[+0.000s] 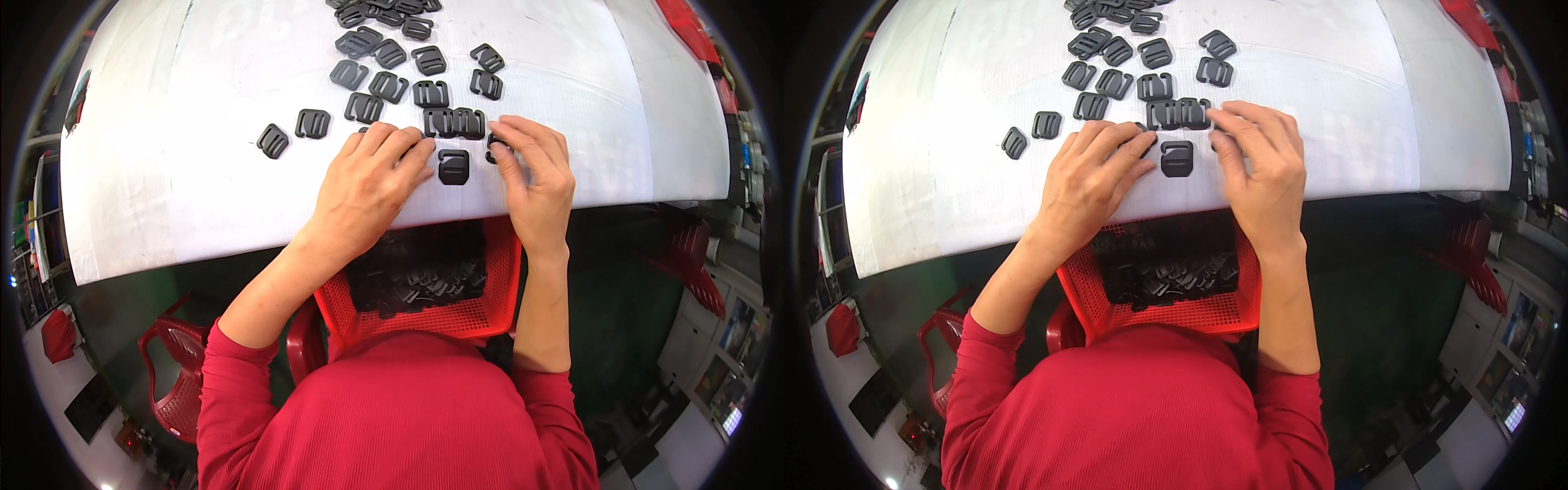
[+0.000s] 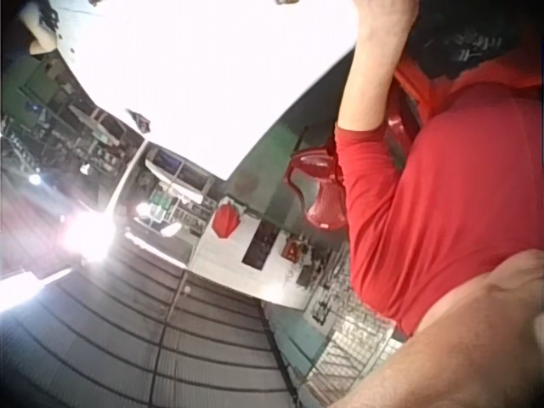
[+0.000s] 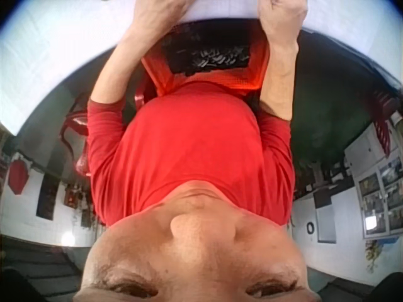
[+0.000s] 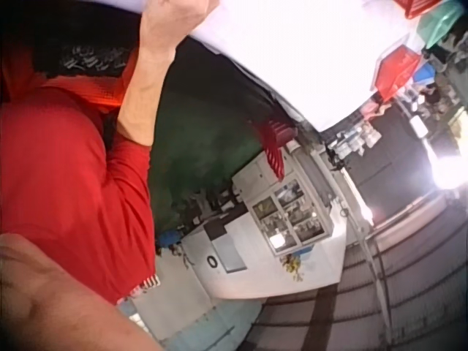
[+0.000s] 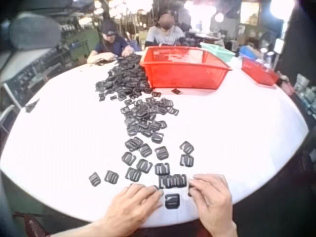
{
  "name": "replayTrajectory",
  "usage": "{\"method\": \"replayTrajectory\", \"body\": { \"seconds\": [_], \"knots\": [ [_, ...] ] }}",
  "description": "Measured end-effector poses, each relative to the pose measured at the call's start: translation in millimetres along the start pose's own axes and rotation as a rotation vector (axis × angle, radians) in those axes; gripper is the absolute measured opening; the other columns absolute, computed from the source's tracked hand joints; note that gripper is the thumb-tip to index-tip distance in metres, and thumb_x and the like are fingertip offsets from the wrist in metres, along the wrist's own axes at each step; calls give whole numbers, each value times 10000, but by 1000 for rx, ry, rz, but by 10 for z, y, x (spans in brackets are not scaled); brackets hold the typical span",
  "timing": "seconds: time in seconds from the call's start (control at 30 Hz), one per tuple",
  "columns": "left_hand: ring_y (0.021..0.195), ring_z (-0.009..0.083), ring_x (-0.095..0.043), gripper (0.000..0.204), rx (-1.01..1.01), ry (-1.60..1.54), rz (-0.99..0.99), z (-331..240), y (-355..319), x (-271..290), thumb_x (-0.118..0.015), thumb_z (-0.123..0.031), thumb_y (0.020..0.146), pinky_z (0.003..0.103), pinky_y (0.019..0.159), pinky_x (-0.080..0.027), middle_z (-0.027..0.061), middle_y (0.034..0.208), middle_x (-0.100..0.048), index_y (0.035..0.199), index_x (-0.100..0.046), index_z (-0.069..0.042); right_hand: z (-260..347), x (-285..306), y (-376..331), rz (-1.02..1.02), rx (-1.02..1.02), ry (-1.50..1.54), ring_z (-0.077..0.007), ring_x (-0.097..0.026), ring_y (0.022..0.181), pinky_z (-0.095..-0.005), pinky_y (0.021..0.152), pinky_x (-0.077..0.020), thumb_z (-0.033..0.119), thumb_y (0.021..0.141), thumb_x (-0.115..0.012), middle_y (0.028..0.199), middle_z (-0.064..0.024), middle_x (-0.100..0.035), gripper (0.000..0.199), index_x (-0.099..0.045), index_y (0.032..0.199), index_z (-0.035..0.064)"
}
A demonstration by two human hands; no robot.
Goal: The person sorts small black plastic parts on a white table, picking them up and placing them into a red basket. They repeatedly gather the parts from the table surface and transfer them into the container.
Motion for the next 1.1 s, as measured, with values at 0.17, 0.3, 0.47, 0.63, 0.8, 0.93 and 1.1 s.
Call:
{"method": "replayTrajectory", "body": {
  "seconds": [0.17,0.3,0.47,0.63,0.8,0.93,1.1],
  "knots": [
    [818,239,-628,251,183,-196,5,140,2,27,-721,-48,818,317,695,-505,82,895,-676,1068,-703,-47,-22,-25,-38,143,49,-111,-249,-603,1012,-370,859,-483,105,749,-775,1089,-61,-682,307,-721,1048,63],
    [804,205,-637,250,362,-348,54,289,-11,17,-711,-34,843,289,685,-495,90,888,-700,1087,-722,-86,94,-9,-79,31,192,-185,-251,-635,880,-345,731,-516,95,761,-767,976,-75,-713,241,-730,994,45],
    [944,248,-653,245,421,-303,-198,572,-76,532,-724,-50,824,336,823,-515,92,1018,-713,1068,-717,-63,-304,103,-16,-29,-177,2,-237,-640,820,-341,689,-513,63,826,-723,882,-100,-715,161,-731,983,29],
    [1154,233,-594,328,537,-3,-201,971,-519,745,-693,-74,873,341,946,-472,113,1257,-636,1200,-677,-74,-299,106,-7,-43,-95,-129,-257,-614,992,-361,867,-476,96,867,-690,1090,-104,-688,193,-720,1049,39],
    [1392,314,-398,501,535,11,-22,1069,-691,398,-641,-201,921,470,1153,-266,145,1456,-476,1394,-518,-90,-89,-169,-83,-9,-11,-97,-296,-578,1147,-410,993,-415,158,881,-682,1206,-92,-656,275,-695,1140,66],
    [1440,324,-316,576,356,-8,90,745,-431,68,-628,-272,922,520,1178,-188,131,1505,-416,1444,-451,-105,109,-419,26,52,64,-37,-294,-558,1210,-415,1041,-392,188,874,-686,1254,-92,-641,337,-671,1190,72],
    [1410,346,-343,585,218,-20,104,446,-187,-107,-635,-300,913,524,1153,-247,137,1468,-444,1416,-461,-58,317,-621,149,168,205,11,-300,-550,1219,-427,1061,-378,199,894,-652,1276,-77,-629,372,-632,1245,75]
  ]
}}
Point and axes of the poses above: each hand's wrist, its own y-axis towards the middle knuckle, its own x-axis out of the back of the hand, z = x × y, the point moved 10 cm from there along y, towards the middle knuckle
